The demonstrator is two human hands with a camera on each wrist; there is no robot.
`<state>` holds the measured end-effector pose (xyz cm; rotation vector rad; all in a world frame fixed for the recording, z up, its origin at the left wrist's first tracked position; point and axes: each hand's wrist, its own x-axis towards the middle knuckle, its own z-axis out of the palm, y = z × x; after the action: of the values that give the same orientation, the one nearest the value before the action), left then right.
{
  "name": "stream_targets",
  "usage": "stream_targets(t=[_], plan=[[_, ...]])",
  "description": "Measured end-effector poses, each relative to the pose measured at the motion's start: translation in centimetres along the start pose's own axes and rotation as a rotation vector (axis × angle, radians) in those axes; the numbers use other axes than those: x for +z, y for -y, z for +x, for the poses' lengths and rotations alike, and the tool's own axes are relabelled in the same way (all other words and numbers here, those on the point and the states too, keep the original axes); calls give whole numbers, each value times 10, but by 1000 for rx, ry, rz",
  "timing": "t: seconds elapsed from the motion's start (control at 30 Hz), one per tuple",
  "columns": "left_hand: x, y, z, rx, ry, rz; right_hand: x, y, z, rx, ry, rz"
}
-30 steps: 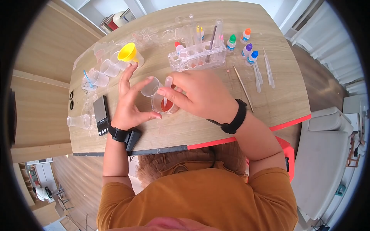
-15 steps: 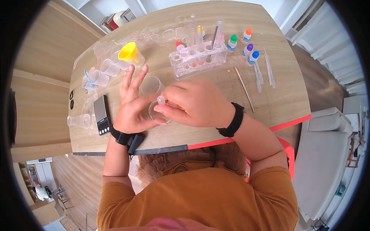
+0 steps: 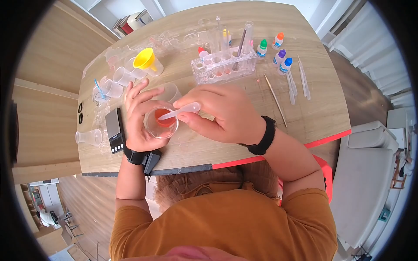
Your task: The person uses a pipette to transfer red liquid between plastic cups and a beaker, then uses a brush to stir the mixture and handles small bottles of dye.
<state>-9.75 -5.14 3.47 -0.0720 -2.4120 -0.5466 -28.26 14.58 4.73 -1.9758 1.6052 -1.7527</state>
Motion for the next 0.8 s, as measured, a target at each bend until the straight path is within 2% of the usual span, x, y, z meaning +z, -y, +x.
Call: stream_targets(t=[0.27,0.37,0.43,0.67,0.73,0.8], plan=[[2,10,-4,59,-141,86,-5,4,5,-61,-77,-60],[0,9,-3,62,-141,30,-5,4,4,-82,-61,-95],[-3,7,0,63,-53,-46,-4,4,4,-86,-67,-85],[4,21,-11,58,-65,-228,-3,5,4,-88,-58,-12],[8,26,-16,-71,-166,-366,-1,4,3,-79,-59,-11],[6,29,-19,-77,-124,-375,0,4,3,-70,-60,-9]])
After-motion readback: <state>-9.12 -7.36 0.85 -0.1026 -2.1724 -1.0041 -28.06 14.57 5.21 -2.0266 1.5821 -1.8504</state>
